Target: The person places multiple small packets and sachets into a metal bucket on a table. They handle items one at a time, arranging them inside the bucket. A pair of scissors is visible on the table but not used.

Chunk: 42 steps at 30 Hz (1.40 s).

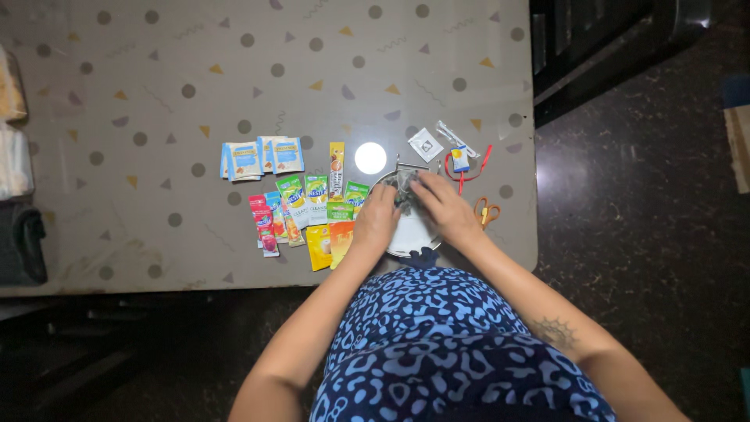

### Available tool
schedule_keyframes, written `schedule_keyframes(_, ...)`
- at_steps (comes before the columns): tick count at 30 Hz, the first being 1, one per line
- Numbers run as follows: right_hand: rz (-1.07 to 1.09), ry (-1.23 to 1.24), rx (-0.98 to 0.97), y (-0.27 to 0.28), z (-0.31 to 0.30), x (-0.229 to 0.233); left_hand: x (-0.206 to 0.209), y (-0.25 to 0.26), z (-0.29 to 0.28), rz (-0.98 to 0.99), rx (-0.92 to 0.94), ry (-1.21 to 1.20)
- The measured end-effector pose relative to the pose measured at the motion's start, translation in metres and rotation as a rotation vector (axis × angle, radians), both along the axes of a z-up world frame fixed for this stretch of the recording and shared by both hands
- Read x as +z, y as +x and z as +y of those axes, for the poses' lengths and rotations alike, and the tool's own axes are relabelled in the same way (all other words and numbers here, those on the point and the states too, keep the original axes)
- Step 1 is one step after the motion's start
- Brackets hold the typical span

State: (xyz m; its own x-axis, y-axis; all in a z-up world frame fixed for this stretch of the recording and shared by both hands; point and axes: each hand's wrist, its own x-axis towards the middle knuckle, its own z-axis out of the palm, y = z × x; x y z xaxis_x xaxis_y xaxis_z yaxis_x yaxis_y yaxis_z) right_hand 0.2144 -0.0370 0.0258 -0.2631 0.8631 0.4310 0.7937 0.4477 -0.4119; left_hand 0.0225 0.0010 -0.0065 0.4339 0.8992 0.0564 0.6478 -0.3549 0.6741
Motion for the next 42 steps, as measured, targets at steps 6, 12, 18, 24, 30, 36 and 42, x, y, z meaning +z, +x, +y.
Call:
schedule_keyframes(6, -0.056, -0.102, -0.029, 0.01, -0.006, -0.023, -0.005, 0.0, -0.003, 0.056, -0.147, 0.197)
schedule_keyframes(12, -0.067, -0.121, -0.08, 0.007, -0.003, -0.039, -0.003, 0.005, -0.001, 0.134, -0.154, 0.133)
schedule_keyframes(18, 0.175, -0.122, -0.184, 0.007, -0.016, -0.019, 0.025, -0.013, -0.015, -0.058, -0.068, 0.094)
schedule_keyframes(24, 0.43, -0.131, -0.19, -0.031, -0.012, 0.019, 0.046, -0.043, -0.034, -0.198, 0.154, 0.077)
schedule_keyframes(30, 0.346, -0.377, -0.088, -0.107, 0.06, 0.001, 0.044, -0.086, -0.044, -0.194, 0.334, 0.025)
schedule_keyframes(36, 0.107, -0.473, -0.213, -0.158, 0.156, -0.079, 0.047, -0.145, -0.06, -0.198, 0.416, 0.067)
schedule_keyframes(42, 0.228, -0.509, -0.548, -0.174, 0.19, -0.13, 0.059, -0.214, -0.063, -0.158, 0.517, -0.021)
